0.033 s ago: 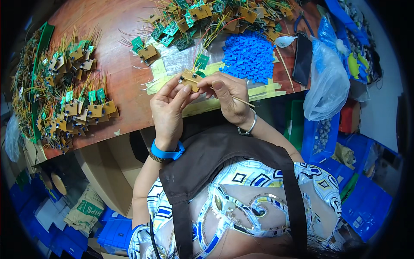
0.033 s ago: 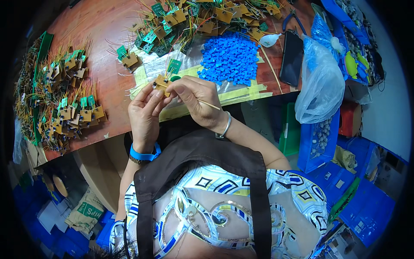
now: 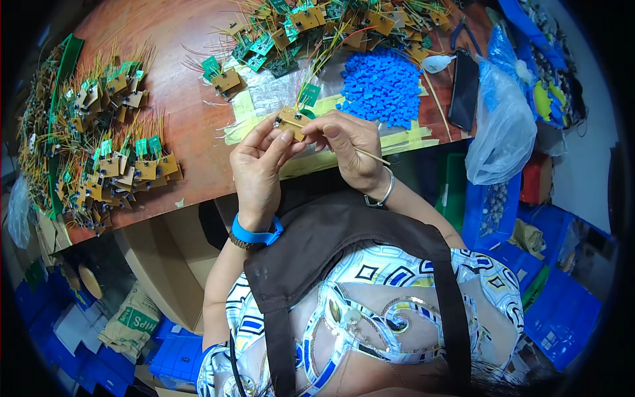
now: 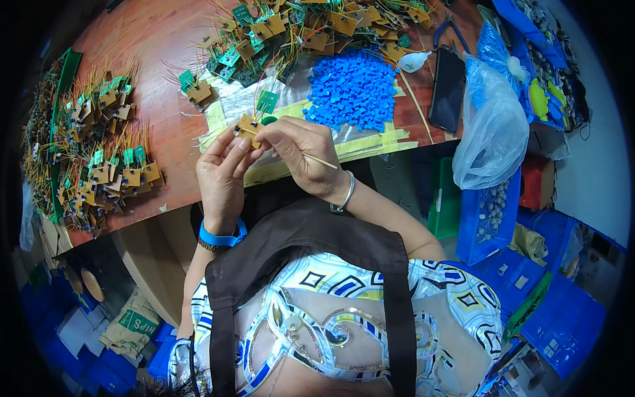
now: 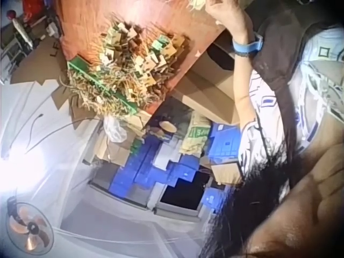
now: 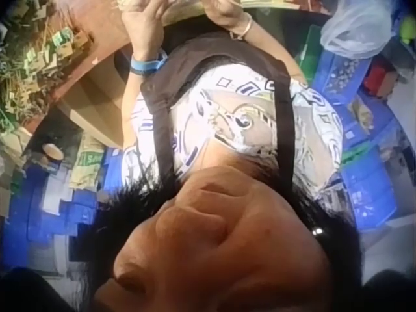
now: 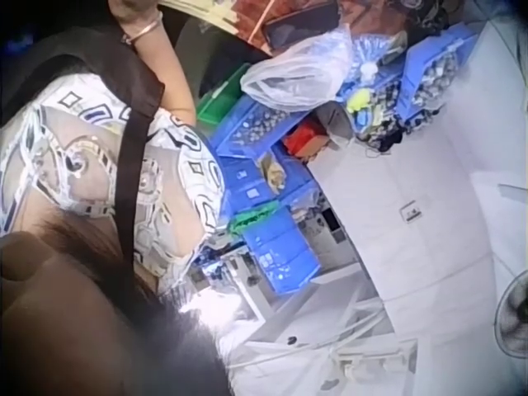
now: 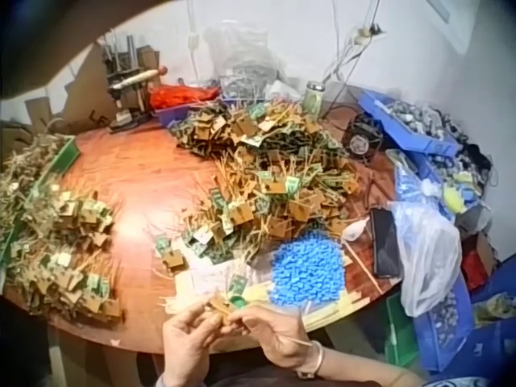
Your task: Assembling small plastic toy or decorative parts at a industrial workbench.
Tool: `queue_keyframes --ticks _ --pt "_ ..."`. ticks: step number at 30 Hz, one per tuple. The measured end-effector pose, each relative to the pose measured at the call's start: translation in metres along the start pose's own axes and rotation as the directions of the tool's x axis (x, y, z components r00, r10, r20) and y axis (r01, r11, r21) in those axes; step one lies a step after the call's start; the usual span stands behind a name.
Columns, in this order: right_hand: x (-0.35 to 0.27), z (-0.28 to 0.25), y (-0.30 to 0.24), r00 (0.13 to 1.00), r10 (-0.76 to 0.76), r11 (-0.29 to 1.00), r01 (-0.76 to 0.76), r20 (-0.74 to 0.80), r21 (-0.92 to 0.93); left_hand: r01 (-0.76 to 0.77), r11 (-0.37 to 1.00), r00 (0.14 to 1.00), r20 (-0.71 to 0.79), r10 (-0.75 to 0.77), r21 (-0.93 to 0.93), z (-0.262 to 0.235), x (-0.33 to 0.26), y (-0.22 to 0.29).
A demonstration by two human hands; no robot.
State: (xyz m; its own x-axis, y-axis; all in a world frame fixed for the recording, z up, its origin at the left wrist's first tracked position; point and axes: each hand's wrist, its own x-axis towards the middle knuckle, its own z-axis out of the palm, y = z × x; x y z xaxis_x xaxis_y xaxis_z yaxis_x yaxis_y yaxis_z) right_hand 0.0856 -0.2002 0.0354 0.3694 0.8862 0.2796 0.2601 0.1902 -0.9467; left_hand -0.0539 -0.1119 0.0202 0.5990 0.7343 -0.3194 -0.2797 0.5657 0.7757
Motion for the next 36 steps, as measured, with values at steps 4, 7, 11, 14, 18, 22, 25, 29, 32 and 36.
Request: queue_keyframes --ticks 4,7,11,14,18,22,25,29,32,36 --pt "0.0 -0.003 0.002 0.995 -0.085 0.989 0.091 0.056 -0.115 -0.02 1.0 1.0 -0.009 0.02 -0.009 0.0 0.001 0.0" --pt "0.0 -0.004 0.001 0.991 -0.114 0.979 0.124 0.068 -0.162 -0.034 0.999 0.999 -0.009 0.034 0.002 0.004 0.0 0.002" --pt "0.003 -0.009 -0.004 0.98 -0.18 0.949 0.195 0.083 -0.248 -0.04 0.998 0.999 0.0 0.04 0.039 0.003 0.0 0.0" --pt "0.001 -0.016 -0.012 0.958 -0.278 0.913 0.284 0.063 -0.292 -0.033 0.997 0.998 -0.049 0.036 0.072 0.001 0.001 0.003" --pt "-0.003 -0.033 0.008 0.964 -0.075 0.985 0.032 -0.257 -0.169 -0.044 0.996 0.993 -0.11 0.052 0.075 -0.006 0.001 0.001" --pt "0.0 -0.04 0.033 0.955 -0.281 0.734 0.149 -0.096 -0.663 -0.076 0.995 0.991 -0.102 0.082 0.057 -0.009 0.001 -0.002" --pt "0.004 -0.035 0.034 0.955 -0.289 0.626 0.14 -0.061 -0.767 -0.051 0.997 0.993 -0.104 0.056 0.054 -0.006 0.001 -0.001" --pt "0.005 -0.031 0.039 0.952 -0.306 0.555 0.151 -0.032 -0.818 -0.056 0.996 0.993 -0.102 0.063 0.072 -0.003 -0.002 0.001" --pt "0.004 -0.03 0.04 0.971 -0.237 0.531 0.112 -0.019 -0.84 -0.062 0.989 0.99 -0.118 0.078 0.135 -0.005 -0.002 -0.004" --pt "0.001 -0.032 0.045 0.954 -0.291 0.569 0.114 -0.07 -0.814 -0.067 0.984 0.989 -0.12 0.088 0.163 0.0 -0.004 -0.006"
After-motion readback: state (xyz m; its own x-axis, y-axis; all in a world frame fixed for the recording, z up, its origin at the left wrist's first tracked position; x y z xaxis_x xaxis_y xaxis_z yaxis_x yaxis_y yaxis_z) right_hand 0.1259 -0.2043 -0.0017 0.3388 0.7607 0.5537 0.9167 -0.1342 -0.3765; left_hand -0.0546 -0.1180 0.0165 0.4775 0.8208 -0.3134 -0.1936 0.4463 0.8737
